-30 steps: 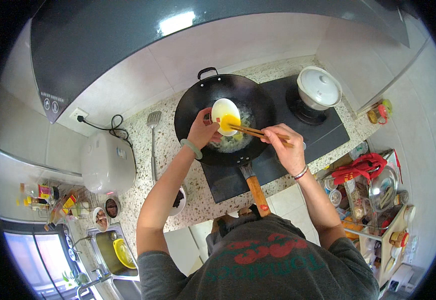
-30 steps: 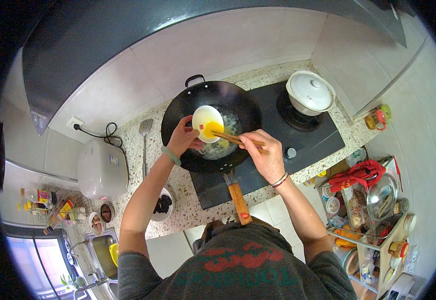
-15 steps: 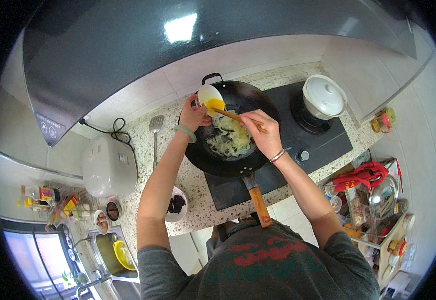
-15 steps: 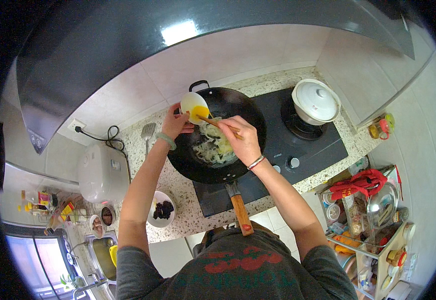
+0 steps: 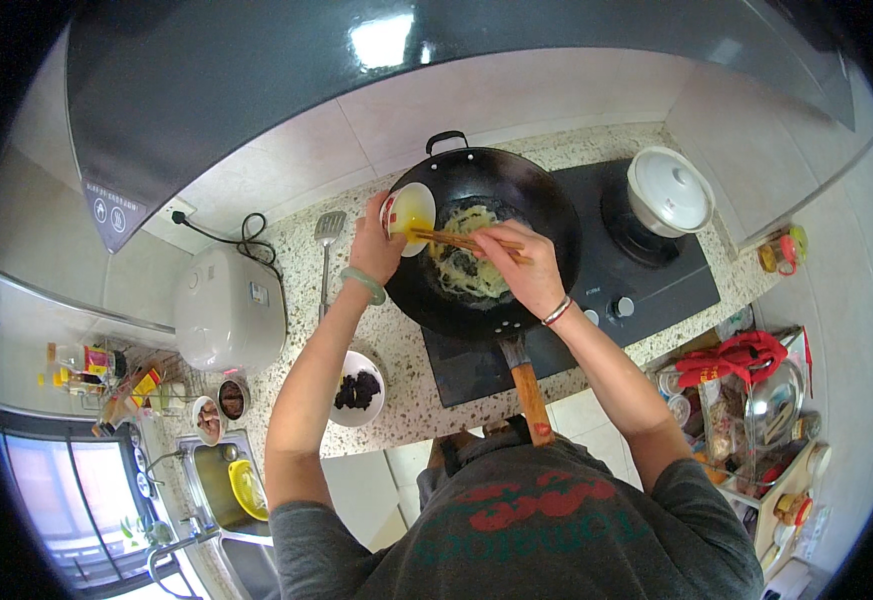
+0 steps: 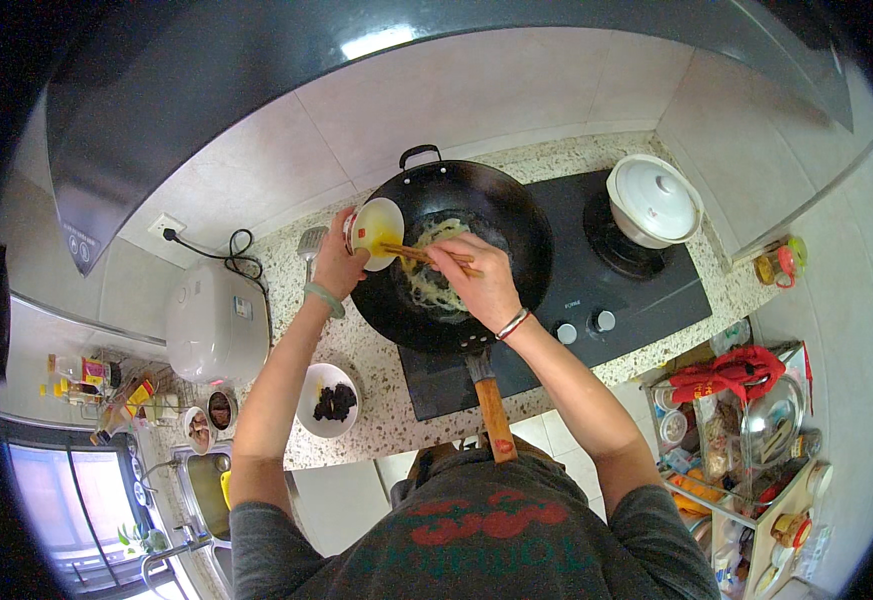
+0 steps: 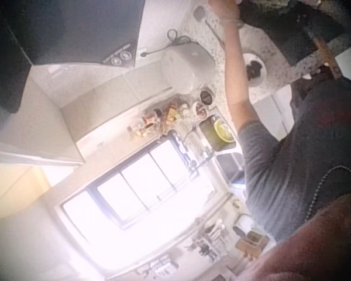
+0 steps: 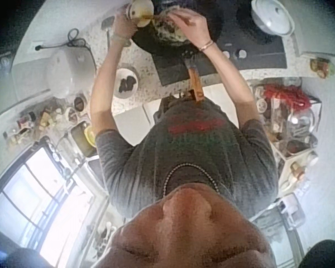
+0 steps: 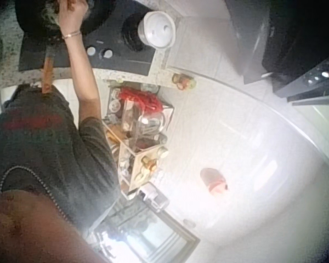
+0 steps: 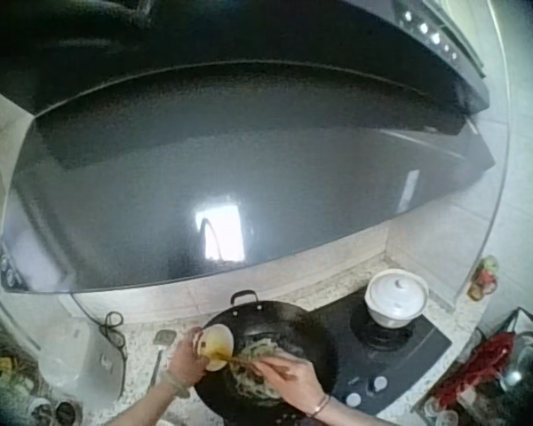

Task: The person pours beaten eggs from a bowl into a hot wok and scrambles them with a ladle. After the eggs are cooked, the person transfers them from the wok into a bowl containing other ingredients.

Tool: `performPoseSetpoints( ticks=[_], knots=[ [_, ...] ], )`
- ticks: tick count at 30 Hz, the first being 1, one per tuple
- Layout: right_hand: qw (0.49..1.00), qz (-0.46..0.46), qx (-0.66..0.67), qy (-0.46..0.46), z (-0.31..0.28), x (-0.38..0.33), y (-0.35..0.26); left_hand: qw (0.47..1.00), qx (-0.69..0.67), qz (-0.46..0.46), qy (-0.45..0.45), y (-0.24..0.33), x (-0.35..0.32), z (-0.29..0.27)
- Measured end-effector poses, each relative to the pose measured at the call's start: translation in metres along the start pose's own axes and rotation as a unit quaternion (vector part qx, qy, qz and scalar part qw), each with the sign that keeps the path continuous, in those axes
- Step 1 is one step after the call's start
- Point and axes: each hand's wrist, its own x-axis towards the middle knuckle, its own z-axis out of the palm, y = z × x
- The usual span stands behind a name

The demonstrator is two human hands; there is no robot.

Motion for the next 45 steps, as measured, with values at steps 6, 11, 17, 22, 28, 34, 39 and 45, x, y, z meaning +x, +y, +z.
performPoseSetpoints(
  ticks=[6,11,17,22,28,34,39,45],
  knots=[
    [0.998,-0.031,-0.051,0.015,-0.012,-0.008,-0.007,0.992,0.096,0.080,0.029,0.013,-0.008,0.014],
    [0.998,-0.027,-0.053,0.025,-0.020,-0.015,-0.006,0.982,0.123,0.137,0.034,0.023,-0.008,0.022],
    [0.998,-0.012,-0.035,0.044,-0.030,-0.021,-0.017,0.960,0.190,0.200,0.043,0.037,-0.016,0.020],
    [0.996,-0.016,-0.066,0.059,-0.039,-0.024,-0.032,0.939,0.227,0.247,0.080,0.037,-0.017,0.015],
    [0.992,-0.062,-0.066,0.085,-0.040,-0.020,-0.032,0.934,0.220,0.270,0.079,0.050,-0.022,0.008],
    [0.995,-0.050,-0.064,0.055,-0.041,-0.026,-0.027,0.919,0.229,0.303,0.102,0.057,-0.025,0.004],
    [0.993,-0.062,-0.033,0.098,-0.044,-0.025,-0.034,0.915,0.241,0.305,0.112,0.059,-0.028,0.000],
    [0.994,-0.054,-0.053,0.076,-0.044,-0.029,-0.026,0.911,0.249,0.308,0.116,0.067,-0.033,-0.003]
  ],
)
